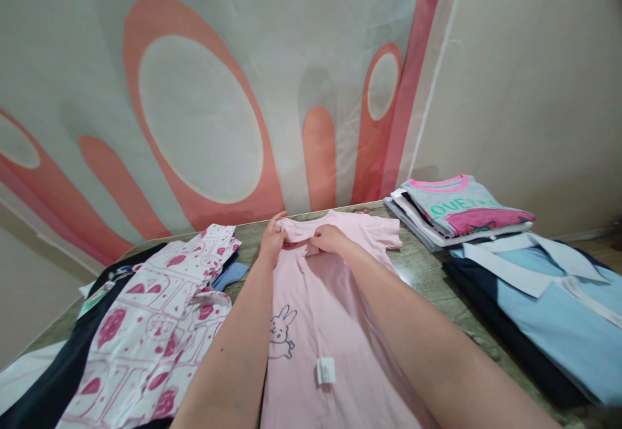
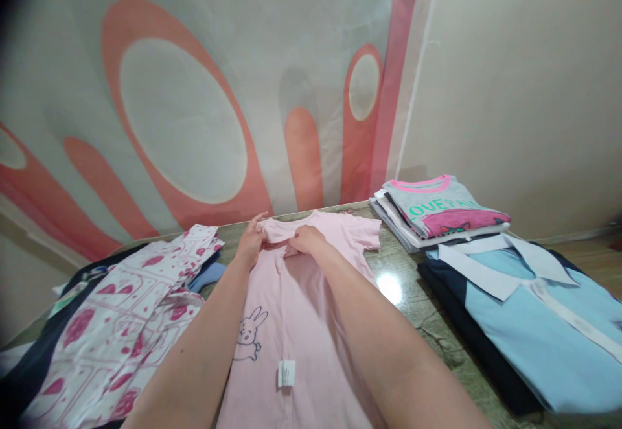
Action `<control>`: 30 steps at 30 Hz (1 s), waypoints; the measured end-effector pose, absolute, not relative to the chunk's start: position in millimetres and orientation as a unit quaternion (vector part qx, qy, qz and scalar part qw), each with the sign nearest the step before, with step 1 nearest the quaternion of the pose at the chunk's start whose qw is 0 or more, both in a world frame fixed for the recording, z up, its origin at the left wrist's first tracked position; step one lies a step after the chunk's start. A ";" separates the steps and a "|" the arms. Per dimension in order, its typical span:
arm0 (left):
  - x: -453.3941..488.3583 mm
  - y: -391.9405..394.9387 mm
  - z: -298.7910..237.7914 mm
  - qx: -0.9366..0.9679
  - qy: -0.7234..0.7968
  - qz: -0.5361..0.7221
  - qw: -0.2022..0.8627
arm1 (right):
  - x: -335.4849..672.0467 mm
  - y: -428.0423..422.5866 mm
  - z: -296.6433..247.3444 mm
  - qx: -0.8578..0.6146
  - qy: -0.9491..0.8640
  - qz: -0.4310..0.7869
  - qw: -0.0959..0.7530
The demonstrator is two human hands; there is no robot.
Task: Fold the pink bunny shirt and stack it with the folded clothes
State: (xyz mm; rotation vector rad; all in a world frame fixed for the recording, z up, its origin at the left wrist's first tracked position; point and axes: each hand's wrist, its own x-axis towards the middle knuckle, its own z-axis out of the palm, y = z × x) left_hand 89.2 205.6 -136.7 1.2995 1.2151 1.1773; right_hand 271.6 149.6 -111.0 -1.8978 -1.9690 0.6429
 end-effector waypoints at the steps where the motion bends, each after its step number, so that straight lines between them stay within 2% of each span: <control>1: 88.7 205.3 -136.3 0.544 0.496 0.478 0.480 | 271.5 149.8 -111.4 -0.666 -0.693 0.222 0.167; 9: 83.9 207.2 -139.6 0.573 0.519 0.474 0.422 | 273.1 149.8 -110.7 -0.639 -0.717 0.244 0.138; 19: 75.5 216.1 -145.9 0.604 0.512 0.450 0.413 | 275.6 148.7 -107.6 -0.648 -0.706 0.261 0.118; 30: 74.1 212.6 -145.4 0.689 0.529 0.409 0.279 | 281.4 140.8 -97.9 -0.641 -0.700 0.298 0.101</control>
